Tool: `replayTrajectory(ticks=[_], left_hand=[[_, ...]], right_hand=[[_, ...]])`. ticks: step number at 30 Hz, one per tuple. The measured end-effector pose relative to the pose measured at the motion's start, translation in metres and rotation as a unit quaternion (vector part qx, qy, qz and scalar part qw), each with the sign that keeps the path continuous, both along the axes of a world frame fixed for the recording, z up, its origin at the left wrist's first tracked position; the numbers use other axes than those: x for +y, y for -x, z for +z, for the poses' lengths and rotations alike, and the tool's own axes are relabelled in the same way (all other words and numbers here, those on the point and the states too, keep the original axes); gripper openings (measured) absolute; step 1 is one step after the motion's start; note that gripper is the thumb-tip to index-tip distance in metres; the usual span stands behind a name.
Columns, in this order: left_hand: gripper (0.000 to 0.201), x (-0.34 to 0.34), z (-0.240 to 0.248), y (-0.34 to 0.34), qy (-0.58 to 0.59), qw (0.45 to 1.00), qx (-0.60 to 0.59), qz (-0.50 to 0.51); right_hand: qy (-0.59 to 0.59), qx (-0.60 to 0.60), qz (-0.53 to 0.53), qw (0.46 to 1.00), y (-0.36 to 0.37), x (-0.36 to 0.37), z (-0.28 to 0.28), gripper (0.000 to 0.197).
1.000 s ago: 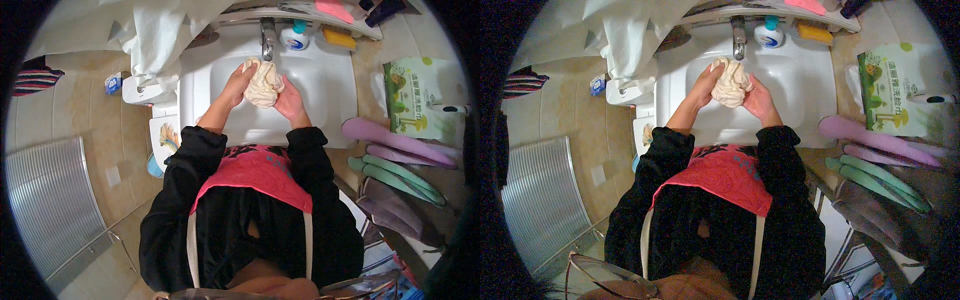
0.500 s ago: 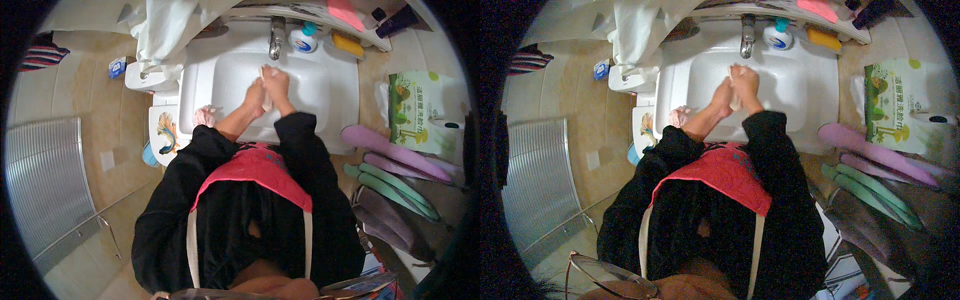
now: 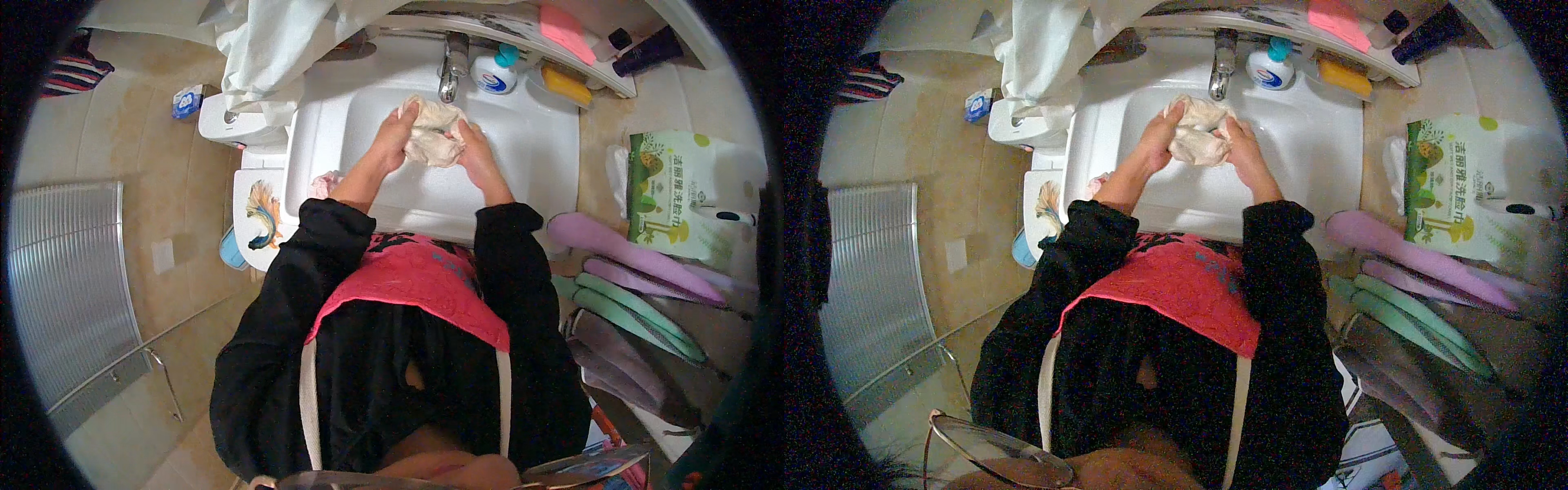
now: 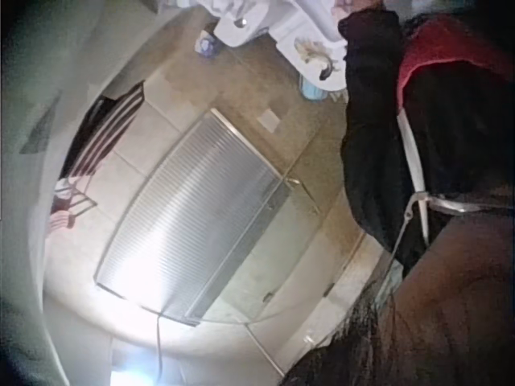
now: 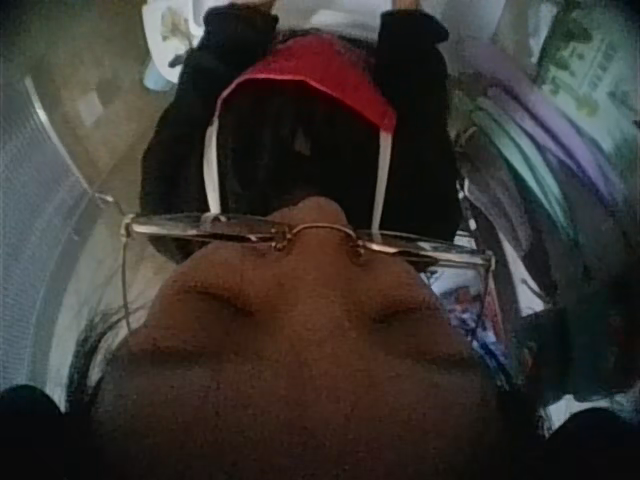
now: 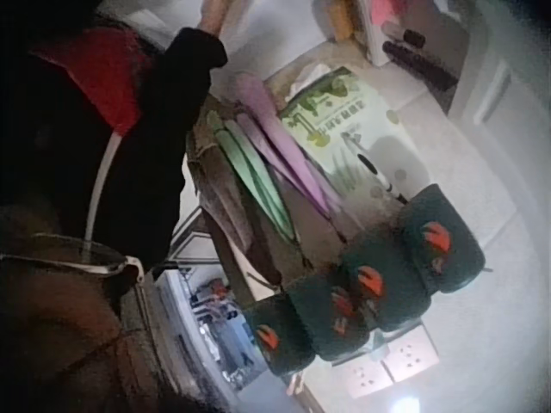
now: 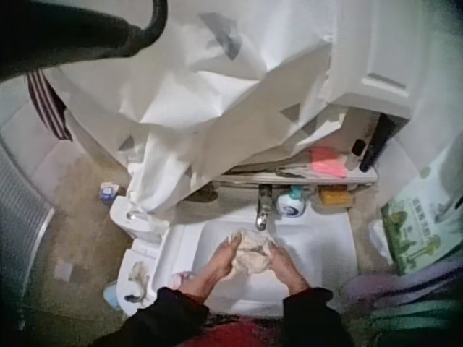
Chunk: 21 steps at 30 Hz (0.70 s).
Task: The person hand-washes a small pink cloth and a beige cloth in a bathroom sink. They wet the items, apply soap using a yellow sponge, scrub the fabric, rinse thoroughly under running water, and wring out the excess water.
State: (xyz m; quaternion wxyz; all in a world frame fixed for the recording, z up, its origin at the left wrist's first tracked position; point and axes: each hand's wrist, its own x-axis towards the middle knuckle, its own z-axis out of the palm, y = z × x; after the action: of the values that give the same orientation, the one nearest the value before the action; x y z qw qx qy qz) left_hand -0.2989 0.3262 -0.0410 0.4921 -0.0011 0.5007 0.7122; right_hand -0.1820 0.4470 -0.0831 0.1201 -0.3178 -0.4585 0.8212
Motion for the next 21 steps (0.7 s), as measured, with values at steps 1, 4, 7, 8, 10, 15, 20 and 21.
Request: replayTrajectory(ticks=[1,4,7,8,10,15,20,21], left_hand=[[0.038,-0.002,0.005,0.003,-0.01,1.0,0.01,0.006],[0.037,-0.008,0.023,0.003,-0.101,0.994,-0.034,0.02],[0.037,-0.004,0.03,-0.007,-0.176,0.98,-0.092,0.004],[0.036,0.0,0.023,-0.008,-0.171,0.98,-0.104,-0.017],[0.035,0.0,0.009,-0.01,-0.154,0.978,-0.13,-0.05],[0.035,0.001,-0.036,-0.005,-0.053,0.994,-0.072,0.067],[0.021,0.016,-0.041,-0.053,0.002,0.984,-0.027,0.177],[0.018,0.018,-0.034,-0.057,0.022,0.981,-0.05,0.185]], right_hand=[[0.032,0.054,0.076,0.995,-0.009,0.012,0.001,0.051],[0.113,0.16,0.036,0.98,-0.037,0.012,0.04,0.049],[0.358,0.264,0.011,0.896,-0.031,-0.002,0.023,0.057],[0.395,0.281,0.01,0.874,-0.027,-0.011,0.014,0.058],[0.385,0.272,0.023,0.881,-0.023,-0.024,0.012,0.062],[0.06,0.011,0.052,0.997,-0.009,-0.044,0.025,0.042],[-0.343,-0.139,-0.047,0.928,0.033,-0.039,0.024,0.036],[-0.29,-0.141,-0.078,0.944,0.036,-0.035,0.028,0.034]])
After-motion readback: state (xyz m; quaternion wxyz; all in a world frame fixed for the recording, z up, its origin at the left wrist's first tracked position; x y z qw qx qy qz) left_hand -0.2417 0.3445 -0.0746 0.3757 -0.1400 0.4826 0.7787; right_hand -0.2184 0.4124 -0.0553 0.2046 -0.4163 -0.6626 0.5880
